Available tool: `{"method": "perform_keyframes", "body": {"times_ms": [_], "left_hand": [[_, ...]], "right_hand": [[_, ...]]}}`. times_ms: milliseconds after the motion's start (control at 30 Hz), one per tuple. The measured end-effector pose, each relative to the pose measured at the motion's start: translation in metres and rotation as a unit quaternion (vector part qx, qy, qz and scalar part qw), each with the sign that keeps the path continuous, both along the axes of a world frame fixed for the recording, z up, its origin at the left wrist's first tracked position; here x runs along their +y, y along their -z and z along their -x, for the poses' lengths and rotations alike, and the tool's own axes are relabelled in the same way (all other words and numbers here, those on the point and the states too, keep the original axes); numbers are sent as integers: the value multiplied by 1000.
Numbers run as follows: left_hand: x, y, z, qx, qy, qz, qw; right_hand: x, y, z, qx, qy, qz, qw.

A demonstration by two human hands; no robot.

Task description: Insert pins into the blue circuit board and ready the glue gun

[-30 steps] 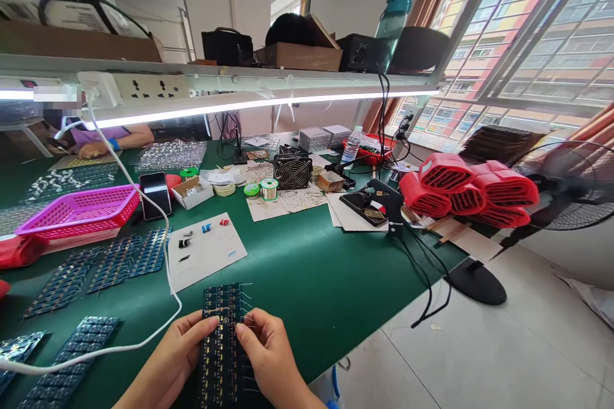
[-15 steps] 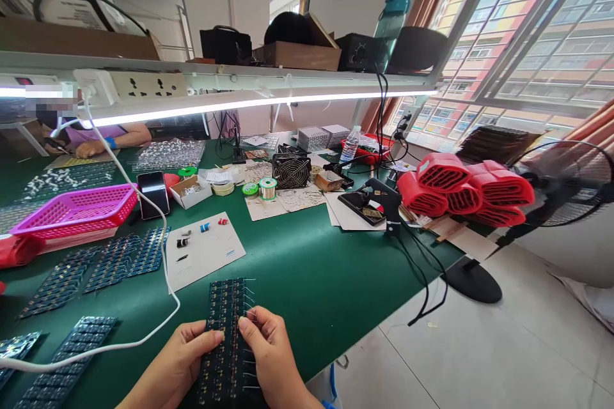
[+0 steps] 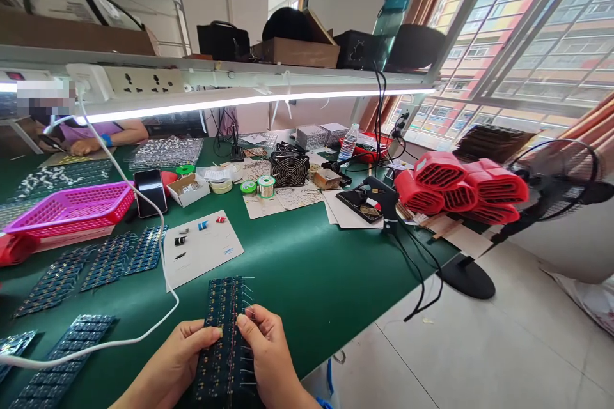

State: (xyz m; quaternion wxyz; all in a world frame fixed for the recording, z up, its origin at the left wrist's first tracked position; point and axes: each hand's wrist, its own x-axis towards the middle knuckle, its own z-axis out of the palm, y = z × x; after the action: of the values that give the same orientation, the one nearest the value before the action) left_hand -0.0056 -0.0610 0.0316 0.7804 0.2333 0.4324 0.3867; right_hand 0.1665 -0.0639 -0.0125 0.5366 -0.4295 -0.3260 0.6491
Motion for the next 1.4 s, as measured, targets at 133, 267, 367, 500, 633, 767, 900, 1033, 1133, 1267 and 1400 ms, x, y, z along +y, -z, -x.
{"method": "perform_keyframes", "body": {"times_ms": [133,267,367,500,633,767,900,1033,1133,1267,1400], "left_hand": [[-1,0,0,-5,3,0,1000],[-1,0,0,-10,3,4,1000],[2,-3,0,-3,-8,-2,1000],[7,-9,2,11,-41,-31,999],[7,-11,4,9,-19,-56,998],[5,-7,4,26,28,-89,995],[4,-1,4,45,48,-105,992],[4,2,5,47,36,-102,993],[4,0,4,33,39,-92,994],[5,-2,4,14,40,-81,996],[5,0,5,0,45,-78,996]], "right_hand": [[0,-4,1,21,-3,3,1000],[2,-9,0,18,-10,-14,1000],[4,-12,-2,-1,-9,-42,999],[4,-14,-5,-12,-66,-68,995],[3,-15,-6,-7,-110,-73,991],[6,-18,-6,6,-79,-85,993],[9,-17,-10,13,-103,-85,991],[8,-7,-16,12,-162,-71,984],[7,-1,-16,14,-170,-73,983],[4,3,-10,25,-147,-73,986],[1,3,-4,44,-130,-63,988]]}}
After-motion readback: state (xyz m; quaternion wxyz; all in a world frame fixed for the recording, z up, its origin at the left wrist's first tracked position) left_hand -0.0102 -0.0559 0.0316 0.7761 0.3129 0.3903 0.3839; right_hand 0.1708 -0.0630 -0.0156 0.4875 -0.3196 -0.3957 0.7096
